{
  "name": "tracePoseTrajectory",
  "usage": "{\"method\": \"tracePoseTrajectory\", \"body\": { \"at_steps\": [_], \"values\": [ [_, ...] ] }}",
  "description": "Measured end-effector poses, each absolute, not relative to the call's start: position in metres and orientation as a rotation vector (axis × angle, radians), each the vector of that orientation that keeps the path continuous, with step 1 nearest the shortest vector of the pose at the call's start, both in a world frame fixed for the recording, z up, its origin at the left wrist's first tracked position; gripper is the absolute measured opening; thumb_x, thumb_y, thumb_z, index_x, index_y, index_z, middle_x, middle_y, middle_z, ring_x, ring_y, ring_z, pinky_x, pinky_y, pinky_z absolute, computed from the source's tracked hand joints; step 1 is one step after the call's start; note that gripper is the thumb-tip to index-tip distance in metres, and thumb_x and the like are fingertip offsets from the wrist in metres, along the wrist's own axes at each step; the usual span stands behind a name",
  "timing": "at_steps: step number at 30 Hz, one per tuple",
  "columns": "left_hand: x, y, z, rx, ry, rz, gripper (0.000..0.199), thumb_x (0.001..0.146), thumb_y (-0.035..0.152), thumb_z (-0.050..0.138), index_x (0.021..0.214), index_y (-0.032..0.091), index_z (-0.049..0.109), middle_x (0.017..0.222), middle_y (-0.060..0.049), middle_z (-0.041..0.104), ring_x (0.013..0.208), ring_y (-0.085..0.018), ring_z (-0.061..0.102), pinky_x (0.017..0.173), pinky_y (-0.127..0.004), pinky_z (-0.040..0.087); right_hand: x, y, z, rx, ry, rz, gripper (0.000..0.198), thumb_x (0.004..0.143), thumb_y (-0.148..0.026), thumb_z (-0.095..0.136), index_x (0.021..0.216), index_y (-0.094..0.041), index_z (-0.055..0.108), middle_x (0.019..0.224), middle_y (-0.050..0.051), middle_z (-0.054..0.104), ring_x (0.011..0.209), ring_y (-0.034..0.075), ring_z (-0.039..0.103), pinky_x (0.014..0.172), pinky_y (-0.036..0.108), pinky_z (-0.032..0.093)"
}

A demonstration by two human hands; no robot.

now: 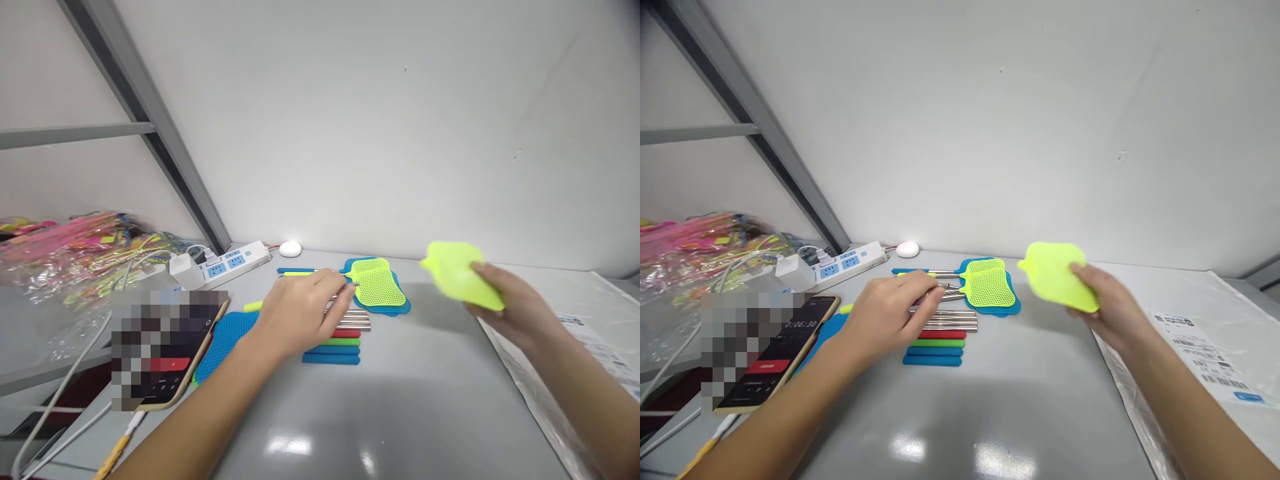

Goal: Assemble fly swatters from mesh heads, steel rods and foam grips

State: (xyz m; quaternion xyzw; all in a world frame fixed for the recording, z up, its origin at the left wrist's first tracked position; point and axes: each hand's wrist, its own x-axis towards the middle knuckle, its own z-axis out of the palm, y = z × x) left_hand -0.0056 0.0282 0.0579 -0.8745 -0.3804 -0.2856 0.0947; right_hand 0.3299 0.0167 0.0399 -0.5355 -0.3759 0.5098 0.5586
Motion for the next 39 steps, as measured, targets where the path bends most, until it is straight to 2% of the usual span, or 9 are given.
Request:
{"method": "tracePoseTrajectory", "body": {
  "at_steps": [2,4,9,14,20,27,29,35,39],
  "values": [
    [-0.003,0.024,0.056,-2.606,-1.11,-0.909,0.041,0.097,0.04,0.04,0.067,0.018,0.056,0.061,0.001,0.058,0.051,-0.011,0.049,0.049,-0.025,0.031,0.311,0.012,0.032,-1.305,-0.998,1.404,0.026,0.081,-0.044,0.07,0.092,-0.021,0.068,0.082,0.004,0.069,0.065,0.016,0.064,0.054,0.027,0.053],
    [-0.001,0.02,0.055,-2.569,-1.133,-0.961,0.047,0.096,0.042,0.039,0.056,0.019,0.049,0.051,0.002,0.05,0.045,-0.011,0.043,0.046,-0.026,0.027,0.297,0.008,0.027,-1.297,-1.078,1.519,0.034,0.084,-0.046,0.067,0.105,-0.02,0.068,0.1,0.009,0.073,0.084,0.022,0.069,0.07,0.032,0.057],
    [0.004,0.011,0.055,-2.459,-1.205,-1.035,0.029,0.085,0.034,0.044,0.061,0.02,0.053,0.044,0.004,0.046,0.04,-0.01,0.04,0.043,-0.024,0.026,0.292,0.006,0.026,-1.306,-1.123,1.525,0.041,0.086,-0.049,0.063,0.115,-0.02,0.068,0.113,0.013,0.072,0.094,0.027,0.07,0.074,0.035,0.056],
    [0.009,0.009,0.05,-2.47,-1.111,-1.081,0.017,0.079,0.032,0.045,0.074,0.019,0.055,0.042,0.007,0.043,0.036,-0.011,0.037,0.039,-0.024,0.023,0.293,0.005,0.028,-1.316,-1.177,1.523,0.042,0.087,-0.051,0.061,0.114,-0.019,0.068,0.113,0.014,0.072,0.093,0.028,0.07,0.075,0.037,0.056],
    [0.018,0.001,0.053,-2.51,-0.908,-1.057,0.033,0.086,0.048,0.052,0.068,0.02,0.052,0.048,0.005,0.053,0.041,-0.012,0.048,0.039,-0.029,0.023,0.301,0.005,0.022,-1.253,-1.328,1.473,0.04,0.085,-0.049,0.065,0.115,-0.023,0.067,0.112,0.012,0.072,0.096,0.028,0.069,0.081,0.041,0.056],
    [0.017,-0.047,0.066,-2.552,-0.861,-0.874,0.006,0.081,0.027,0.059,0.078,0.023,0.057,0.067,0.003,0.058,0.043,-0.013,0.042,0.037,-0.031,0.021,0.324,0.026,0.038,-1.276,-1.233,1.081,0.024,0.075,-0.045,0.076,0.094,-0.031,0.069,0.086,0.003,0.072,0.072,0.022,0.068,0.059,0.029,0.055],
    [0.01,-0.063,0.061,-2.547,-0.949,-0.8,0.013,0.078,0.024,0.061,0.091,0.025,0.059,0.079,0.002,0.062,0.042,-0.013,0.04,0.037,-0.031,0.022,0.314,0.03,0.052,-1.365,-1.33,1.048,0.026,0.074,-0.044,0.077,0.096,-0.033,0.069,0.084,0.003,0.071,0.066,0.022,0.066,0.052,0.028,0.052],
    [-0.01,-0.109,0.035,-2.411,-1.059,-0.835,0.022,0.08,0.023,0.058,0.102,0.026,0.06,0.095,0.001,0.069,0.04,-0.012,0.046,0.036,-0.031,0.028,0.201,0.033,0.095,-1.363,-2.111,1.028,0.028,0.067,-0.047,0.08,0.081,-0.025,0.07,0.083,0.003,0.071,0.073,0.021,0.065,0.057,0.028,0.049],
    [-0.028,-0.13,0.019,-2.32,-1.179,-0.758,0.021,0.082,0.028,0.06,0.103,0.026,0.06,0.101,0.001,0.07,0.038,-0.013,0.047,0.035,-0.032,0.03,0.097,0.046,0.09,-0.932,-2.564,1.162,0.029,0.071,-0.051,0.076,0.082,-0.024,0.073,0.091,0.002,0.072,0.086,0.022,0.065,0.072,0.031,0.049]
  ]
}}
